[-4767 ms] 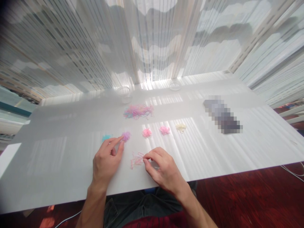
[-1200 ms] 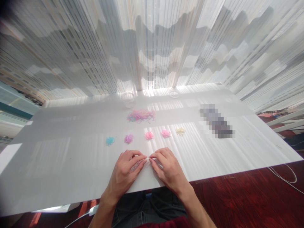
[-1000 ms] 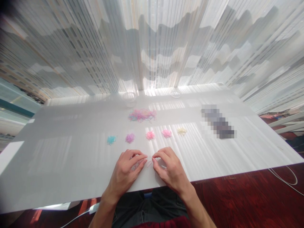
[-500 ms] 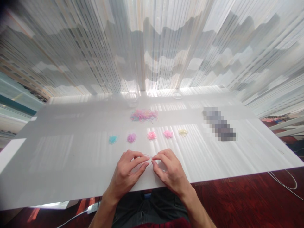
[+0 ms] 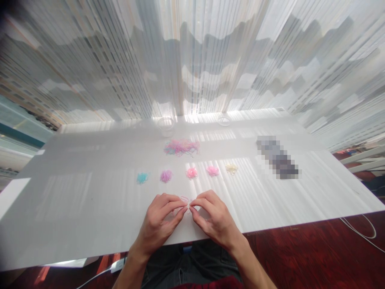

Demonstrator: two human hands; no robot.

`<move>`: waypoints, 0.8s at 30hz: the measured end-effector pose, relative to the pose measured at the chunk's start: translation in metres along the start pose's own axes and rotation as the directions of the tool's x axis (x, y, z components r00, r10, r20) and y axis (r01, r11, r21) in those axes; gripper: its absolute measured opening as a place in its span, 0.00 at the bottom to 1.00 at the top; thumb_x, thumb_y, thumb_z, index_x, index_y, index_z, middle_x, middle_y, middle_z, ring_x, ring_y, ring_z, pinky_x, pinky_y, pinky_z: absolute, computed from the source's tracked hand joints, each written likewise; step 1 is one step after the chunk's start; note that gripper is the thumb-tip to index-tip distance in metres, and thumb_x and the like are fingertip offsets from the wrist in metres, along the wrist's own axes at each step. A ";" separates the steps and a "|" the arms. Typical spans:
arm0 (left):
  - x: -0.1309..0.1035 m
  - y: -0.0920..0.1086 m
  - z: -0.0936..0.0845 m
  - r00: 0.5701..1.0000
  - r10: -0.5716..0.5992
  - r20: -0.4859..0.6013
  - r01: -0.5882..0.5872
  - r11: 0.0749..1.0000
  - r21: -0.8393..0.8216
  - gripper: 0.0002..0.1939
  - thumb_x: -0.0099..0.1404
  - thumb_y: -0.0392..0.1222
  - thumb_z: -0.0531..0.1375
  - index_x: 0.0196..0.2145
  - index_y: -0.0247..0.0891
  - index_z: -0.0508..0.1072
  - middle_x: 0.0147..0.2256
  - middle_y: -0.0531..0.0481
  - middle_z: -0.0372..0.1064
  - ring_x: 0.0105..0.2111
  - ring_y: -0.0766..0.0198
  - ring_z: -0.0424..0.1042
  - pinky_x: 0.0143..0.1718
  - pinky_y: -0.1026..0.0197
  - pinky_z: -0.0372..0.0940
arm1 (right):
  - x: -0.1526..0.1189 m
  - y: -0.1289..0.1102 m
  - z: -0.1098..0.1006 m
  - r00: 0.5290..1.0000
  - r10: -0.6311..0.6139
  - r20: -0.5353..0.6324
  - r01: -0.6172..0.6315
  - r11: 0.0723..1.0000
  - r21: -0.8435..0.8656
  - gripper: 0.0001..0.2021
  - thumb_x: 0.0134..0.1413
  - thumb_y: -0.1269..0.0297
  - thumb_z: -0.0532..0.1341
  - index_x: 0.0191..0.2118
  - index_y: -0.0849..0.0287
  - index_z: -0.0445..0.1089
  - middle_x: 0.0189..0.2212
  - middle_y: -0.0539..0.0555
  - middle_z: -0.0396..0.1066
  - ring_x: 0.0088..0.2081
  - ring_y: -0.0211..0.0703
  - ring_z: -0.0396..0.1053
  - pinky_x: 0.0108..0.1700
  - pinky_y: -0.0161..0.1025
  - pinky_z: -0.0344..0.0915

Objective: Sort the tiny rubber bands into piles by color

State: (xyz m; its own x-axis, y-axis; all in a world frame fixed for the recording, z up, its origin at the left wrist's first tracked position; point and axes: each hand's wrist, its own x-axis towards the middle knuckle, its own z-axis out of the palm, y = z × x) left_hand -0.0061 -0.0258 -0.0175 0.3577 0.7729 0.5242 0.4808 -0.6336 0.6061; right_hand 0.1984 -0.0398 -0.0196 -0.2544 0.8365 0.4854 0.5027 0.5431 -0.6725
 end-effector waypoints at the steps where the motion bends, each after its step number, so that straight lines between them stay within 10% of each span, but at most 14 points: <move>1: 0.000 0.000 0.000 1.000 0.002 -0.003 -0.002 1.000 0.003 0.04 0.72 0.34 0.63 0.43 0.42 0.77 0.38 0.50 0.79 0.39 0.60 0.77 0.40 0.56 0.66 | 0.000 0.000 0.000 1.000 0.000 0.003 0.000 1.000 0.007 0.08 0.64 0.74 0.63 0.44 0.55 0.74 0.36 0.54 0.72 0.38 0.44 0.74 0.39 0.39 0.74; 16: 0.001 0.003 -0.001 1.000 -0.005 0.025 0.004 1.000 0.024 0.05 0.69 0.33 0.63 0.39 0.41 0.75 0.36 0.52 0.78 0.37 0.61 0.76 0.39 0.56 0.61 | -0.003 -0.002 -0.002 0.998 0.045 -0.051 -0.043 0.998 0.037 0.06 0.63 0.73 0.64 0.42 0.55 0.74 0.35 0.52 0.72 0.36 0.42 0.74 0.39 0.37 0.74; 24: 0.000 0.001 -0.002 1.000 -0.004 0.009 0.004 1.000 0.029 0.04 0.71 0.33 0.63 0.40 0.41 0.76 0.37 0.50 0.78 0.37 0.60 0.76 0.39 0.56 0.62 | 0.010 0.032 -0.061 0.949 0.130 -0.287 -0.197 0.956 -0.218 0.03 0.64 0.64 0.64 0.38 0.54 0.75 0.34 0.53 0.76 0.33 0.43 0.72 0.38 0.41 0.72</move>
State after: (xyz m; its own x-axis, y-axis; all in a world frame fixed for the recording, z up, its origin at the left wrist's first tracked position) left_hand -0.0075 -0.0269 -0.0154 0.3632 0.7756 0.5162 0.5052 -0.6295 0.5904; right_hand 0.2626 -0.0184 -0.0022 0.0611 0.8436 0.5335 0.7108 0.3384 -0.6166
